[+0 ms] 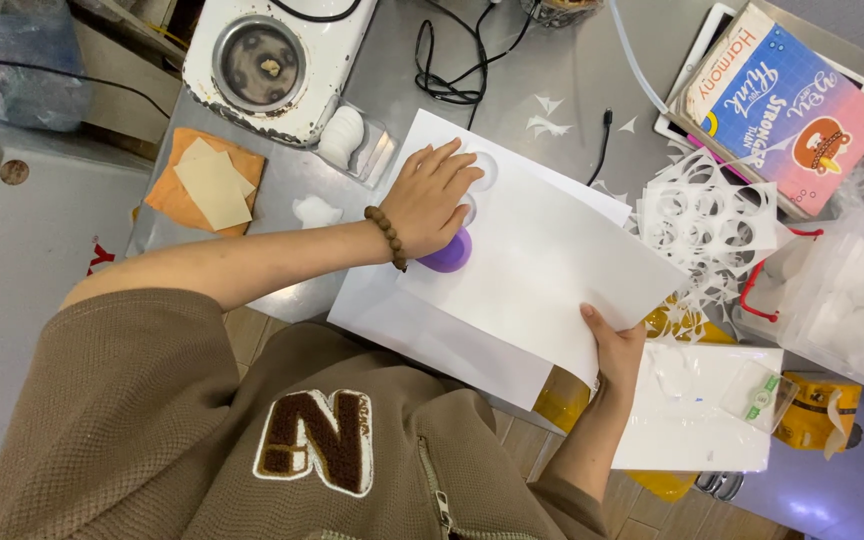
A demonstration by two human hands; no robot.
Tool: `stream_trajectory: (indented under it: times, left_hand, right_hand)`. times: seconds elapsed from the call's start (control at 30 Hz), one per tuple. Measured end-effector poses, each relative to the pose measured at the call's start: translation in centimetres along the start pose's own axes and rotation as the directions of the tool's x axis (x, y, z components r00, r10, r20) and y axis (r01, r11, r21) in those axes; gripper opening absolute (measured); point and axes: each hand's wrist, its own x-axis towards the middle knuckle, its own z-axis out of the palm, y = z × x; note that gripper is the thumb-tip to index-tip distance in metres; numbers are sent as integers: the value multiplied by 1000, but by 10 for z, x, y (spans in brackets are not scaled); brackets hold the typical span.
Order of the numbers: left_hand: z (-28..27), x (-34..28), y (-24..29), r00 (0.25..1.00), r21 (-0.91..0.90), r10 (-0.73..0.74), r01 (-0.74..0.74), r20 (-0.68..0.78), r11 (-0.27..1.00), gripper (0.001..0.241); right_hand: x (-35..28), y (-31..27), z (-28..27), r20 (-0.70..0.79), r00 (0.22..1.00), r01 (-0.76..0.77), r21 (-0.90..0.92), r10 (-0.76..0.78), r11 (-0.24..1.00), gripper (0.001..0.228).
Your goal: Punching out circular shapes from white sheets of paper using a paper punch tool.
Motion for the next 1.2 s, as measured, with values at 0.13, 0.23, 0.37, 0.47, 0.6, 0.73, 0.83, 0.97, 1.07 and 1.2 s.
stream_trajectory:
  times: [0.13, 0.23, 0.37, 0.47, 0.6, 0.73, 0.83, 0.97, 1.07, 1.2]
  left_hand:
    - [3, -1, 0, 1000, 11, 9, -9, 12, 1000, 45]
    - [3, 0, -1, 1000, 15, 5, -5, 26, 1000, 44]
    - [4, 1, -1, 999, 11, -5, 5, 47, 1000, 45]
    - [4, 2, 1, 996, 66, -30, 24, 88, 998, 48]
    - [1, 4, 1, 994, 56, -61, 56, 86, 997, 58]
    - [16, -6, -20, 998, -90, -40, 45, 57, 995, 65]
    - [28, -8, -28, 994, -178, -104, 107, 26, 978, 66]
    - [23, -1, -17, 997, -162, -66, 60, -30, 985, 73]
    - [12, 6, -5, 999, -105, -41, 38, -20, 994, 77]
    - [4, 13, 0, 1000, -17, 6, -7, -4, 1000, 84]
  right_hand:
    - [3, 3, -2, -15, 999, -45, -33, 45, 998, 36]
    - [9, 15, -9, 21, 1000, -4, -77, 6, 997, 33]
    - [8, 10, -7, 31, 1000, 5, -87, -2, 996, 33]
    - [9, 16, -11, 28, 1000, -11, -102, 14, 995, 31]
    - [10, 14, -9, 31, 998, -45, -79, 47, 996, 32]
    - [6, 17, -11, 46, 998, -33, -71, 36, 997, 32]
    - [15, 18, -8, 44, 999, 0, -30, 2, 1000, 35]
    - [14, 11, -10, 54, 999, 8, -135, -1, 991, 37]
    - [8, 4, -21, 15, 1000, -8, -110, 9, 994, 39]
    - [5, 5, -29, -27, 998, 54, -78, -56, 996, 42]
